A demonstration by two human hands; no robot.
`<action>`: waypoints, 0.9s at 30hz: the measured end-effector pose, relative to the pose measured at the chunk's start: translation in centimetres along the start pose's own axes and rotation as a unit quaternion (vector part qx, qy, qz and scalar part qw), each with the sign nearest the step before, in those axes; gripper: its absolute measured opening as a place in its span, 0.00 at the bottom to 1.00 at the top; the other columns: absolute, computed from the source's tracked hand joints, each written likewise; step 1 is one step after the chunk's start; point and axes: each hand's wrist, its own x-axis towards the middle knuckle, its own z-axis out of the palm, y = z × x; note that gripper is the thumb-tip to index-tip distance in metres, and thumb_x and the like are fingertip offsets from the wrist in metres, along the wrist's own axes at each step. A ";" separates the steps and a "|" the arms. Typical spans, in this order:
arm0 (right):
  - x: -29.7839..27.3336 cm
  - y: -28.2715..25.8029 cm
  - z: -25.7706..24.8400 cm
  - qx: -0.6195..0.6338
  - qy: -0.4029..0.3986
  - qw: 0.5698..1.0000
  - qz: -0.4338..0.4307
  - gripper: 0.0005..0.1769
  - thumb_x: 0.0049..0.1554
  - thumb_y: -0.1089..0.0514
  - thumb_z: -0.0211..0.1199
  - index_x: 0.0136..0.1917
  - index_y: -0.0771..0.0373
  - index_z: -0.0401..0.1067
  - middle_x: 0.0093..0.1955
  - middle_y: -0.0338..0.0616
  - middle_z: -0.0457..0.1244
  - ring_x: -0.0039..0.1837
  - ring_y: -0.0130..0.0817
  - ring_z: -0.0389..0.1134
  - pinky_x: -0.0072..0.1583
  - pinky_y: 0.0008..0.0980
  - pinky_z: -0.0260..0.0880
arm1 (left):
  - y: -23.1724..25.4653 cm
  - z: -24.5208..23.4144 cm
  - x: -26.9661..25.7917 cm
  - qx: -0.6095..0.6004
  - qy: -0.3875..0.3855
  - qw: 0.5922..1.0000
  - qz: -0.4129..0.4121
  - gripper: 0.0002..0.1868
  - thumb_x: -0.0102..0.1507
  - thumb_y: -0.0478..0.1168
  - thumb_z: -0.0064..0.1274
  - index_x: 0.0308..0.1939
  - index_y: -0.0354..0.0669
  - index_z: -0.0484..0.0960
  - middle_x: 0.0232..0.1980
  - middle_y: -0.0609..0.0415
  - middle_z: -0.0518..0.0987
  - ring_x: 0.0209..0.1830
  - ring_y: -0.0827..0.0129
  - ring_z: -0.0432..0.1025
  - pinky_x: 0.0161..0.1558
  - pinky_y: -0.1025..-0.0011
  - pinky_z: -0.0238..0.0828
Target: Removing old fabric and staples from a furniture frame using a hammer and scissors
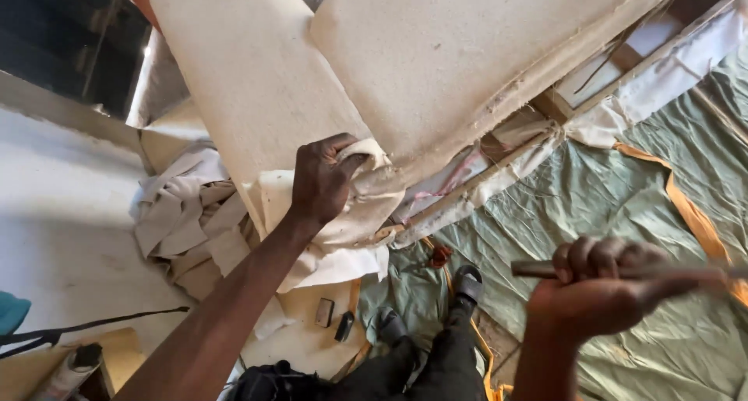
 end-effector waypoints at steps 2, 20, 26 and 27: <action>-2.8 1.8 1.9 0.077 0.091 0.992 0.026 0.32 0.57 0.25 0.26 0.41 0.49 0.59 0.29 0.25 0.55 0.26 0.19 0.57 0.29 0.17 0.67 | 0.0 0.3 0.3 -0.017 -0.003 0.999 0.040 0.11 0.61 0.37 0.56 0.23 0.42 0.76 0.22 0.64 0.66 0.27 0.79 0.59 0.29 0.70 0.53; -4.7 5.1 -1.2 -0.109 -0.392 0.875 0.261 0.34 0.64 0.28 0.46 0.26 0.51 0.54 0.22 0.30 0.49 0.23 0.24 0.41 0.24 0.30 0.41 | 0.9 -13.4 0.1 0.115 0.228 0.949 0.183 0.14 0.69 0.33 0.60 0.29 0.44 0.76 0.25 0.62 0.72 0.25 0.76 0.62 0.27 0.70 0.55; -3.3 7.3 -5.5 -0.146 -0.352 0.878 0.290 0.37 0.65 0.29 0.49 0.26 0.56 0.61 0.21 0.35 0.51 0.22 0.27 0.45 0.23 0.32 0.42 | -16.9 -20.2 9.7 0.306 0.277 0.906 0.091 0.19 0.66 0.50 0.68 0.45 0.34 0.89 0.42 0.43 0.87 0.39 0.52 0.79 0.38 0.56 0.69; -2.9 7.2 -5.6 -0.148 -0.359 0.874 0.292 0.37 0.65 0.29 0.49 0.26 0.56 0.61 0.21 0.35 0.51 0.22 0.27 0.45 0.23 0.32 0.42 | -15.9 -19.7 8.6 0.311 0.282 0.904 0.084 0.19 0.66 0.50 0.68 0.45 0.34 0.89 0.42 0.43 0.87 0.39 0.52 0.79 0.38 0.56 0.69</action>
